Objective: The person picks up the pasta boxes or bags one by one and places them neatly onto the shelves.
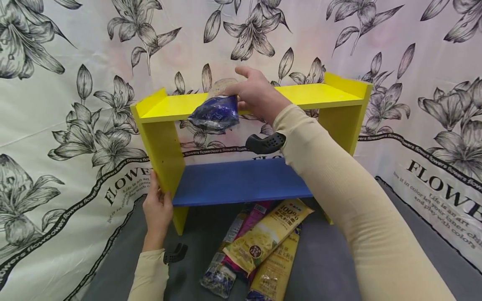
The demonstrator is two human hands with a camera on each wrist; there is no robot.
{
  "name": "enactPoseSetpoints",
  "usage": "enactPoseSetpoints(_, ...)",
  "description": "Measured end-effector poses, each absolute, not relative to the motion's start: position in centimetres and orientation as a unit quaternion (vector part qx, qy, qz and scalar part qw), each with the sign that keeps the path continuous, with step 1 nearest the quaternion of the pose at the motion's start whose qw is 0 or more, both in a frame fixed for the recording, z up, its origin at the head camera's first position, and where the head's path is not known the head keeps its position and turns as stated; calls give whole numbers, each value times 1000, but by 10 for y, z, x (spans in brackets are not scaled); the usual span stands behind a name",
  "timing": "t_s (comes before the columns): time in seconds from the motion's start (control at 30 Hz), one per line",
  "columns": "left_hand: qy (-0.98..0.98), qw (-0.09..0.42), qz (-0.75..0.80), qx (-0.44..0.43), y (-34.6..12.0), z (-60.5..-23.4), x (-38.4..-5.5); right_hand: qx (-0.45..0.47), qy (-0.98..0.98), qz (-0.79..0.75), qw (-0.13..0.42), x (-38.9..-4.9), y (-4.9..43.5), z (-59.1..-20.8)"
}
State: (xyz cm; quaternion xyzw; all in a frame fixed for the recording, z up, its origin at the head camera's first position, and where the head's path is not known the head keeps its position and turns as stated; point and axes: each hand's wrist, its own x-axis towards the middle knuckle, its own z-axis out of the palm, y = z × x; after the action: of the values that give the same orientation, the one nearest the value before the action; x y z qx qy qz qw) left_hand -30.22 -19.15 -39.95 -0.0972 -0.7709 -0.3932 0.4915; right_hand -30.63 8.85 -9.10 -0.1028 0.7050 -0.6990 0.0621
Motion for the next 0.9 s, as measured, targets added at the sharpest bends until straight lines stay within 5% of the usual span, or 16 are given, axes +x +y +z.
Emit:
enactPoseSetpoints(0.33, -773, 494, -385, -97, -193, -402, -304, -191, 838, -512, 11, -300, 101, -90)
enactPoseSetpoints(0.57, -763, 513, -381, -99, -194, -400, -306, -241, 926, -283, 62, -285, 115, -83)
enactPoseSetpoints(0.9, -771, 492, -396, -82, -189, -400, -304, -282, 928, -239, 47, -286, 112, -93)
